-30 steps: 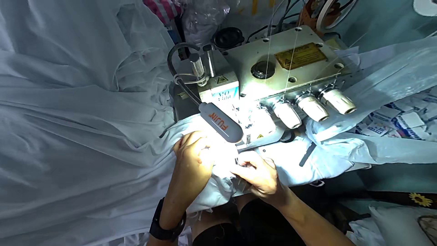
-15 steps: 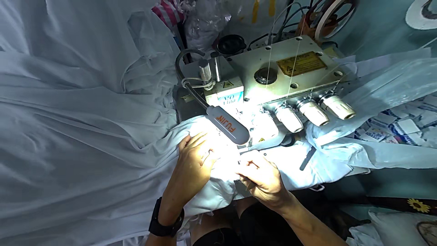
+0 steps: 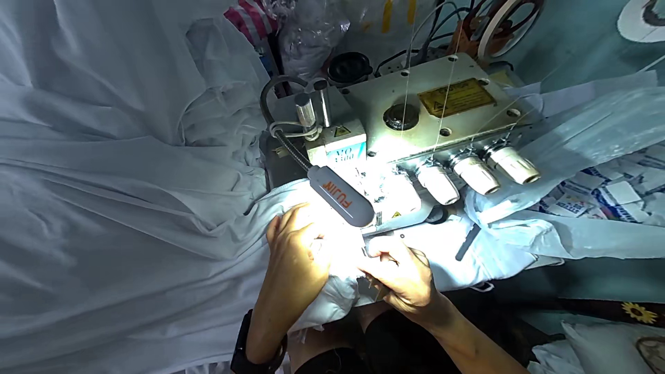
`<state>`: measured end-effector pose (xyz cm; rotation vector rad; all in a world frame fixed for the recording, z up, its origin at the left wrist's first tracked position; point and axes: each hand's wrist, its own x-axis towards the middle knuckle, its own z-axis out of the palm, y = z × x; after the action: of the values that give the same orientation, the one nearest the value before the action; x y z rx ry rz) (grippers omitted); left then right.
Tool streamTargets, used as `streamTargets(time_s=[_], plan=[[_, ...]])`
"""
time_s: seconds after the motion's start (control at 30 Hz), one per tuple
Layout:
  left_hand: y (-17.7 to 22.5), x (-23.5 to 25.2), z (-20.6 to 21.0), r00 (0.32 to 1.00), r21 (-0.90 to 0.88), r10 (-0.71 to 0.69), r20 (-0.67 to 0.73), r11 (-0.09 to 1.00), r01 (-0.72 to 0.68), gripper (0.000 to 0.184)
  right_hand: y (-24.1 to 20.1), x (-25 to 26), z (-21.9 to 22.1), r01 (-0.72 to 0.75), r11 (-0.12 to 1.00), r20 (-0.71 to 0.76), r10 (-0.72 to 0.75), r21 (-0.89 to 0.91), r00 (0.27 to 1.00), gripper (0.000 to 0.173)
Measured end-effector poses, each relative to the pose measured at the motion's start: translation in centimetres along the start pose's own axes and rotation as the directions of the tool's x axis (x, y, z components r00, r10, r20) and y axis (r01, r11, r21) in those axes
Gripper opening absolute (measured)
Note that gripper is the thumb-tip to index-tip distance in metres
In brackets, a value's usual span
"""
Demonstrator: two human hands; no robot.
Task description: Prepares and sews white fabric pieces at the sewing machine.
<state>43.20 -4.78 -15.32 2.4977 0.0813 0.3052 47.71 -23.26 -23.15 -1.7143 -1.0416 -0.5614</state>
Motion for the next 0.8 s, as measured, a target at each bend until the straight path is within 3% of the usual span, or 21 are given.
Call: streamTargets(time_s=[0.2,0.4,0.53,0.67,0.8], plan=[[0.2,-0.4,-0.2,1.000,-0.028,0.009,0.024,1.000,-0.008,0.021,0.3,0.1,0.6,-0.006,1.000,-0.015,0.006,-0.004,1.000,0.011],[0.0,-0.6,-0.8,0.999,-0.077,-0.016,0.032,0.997,0.019,0.019,0.5,-0.5,0.1,-0.084,0.987,-0.015,0.087,0.140,0.996,0.011],[0.6,-1.6,-0.6,0.989,-0.037,0.139,-0.046,0.989,-0.141,0.019,0.4,-0.6,0.0,-0.078,0.989,-0.026,0.082,0.127,0.996,0.009],[0.4,-2.0,-0.4,0.944,-0.075,0.329,0.024,0.942,-0.326,0.024,0.1,-0.7,0.1,-0.057,0.993,-0.008,0.058,0.103,0.998,0.012],[0.1,-1.7,-0.4,0.922,0.017,0.369,0.115,0.928,-0.373,0.027,0.0,-0.6,0.5,-0.043,0.994,0.000,0.043,0.101,0.999,0.013]])
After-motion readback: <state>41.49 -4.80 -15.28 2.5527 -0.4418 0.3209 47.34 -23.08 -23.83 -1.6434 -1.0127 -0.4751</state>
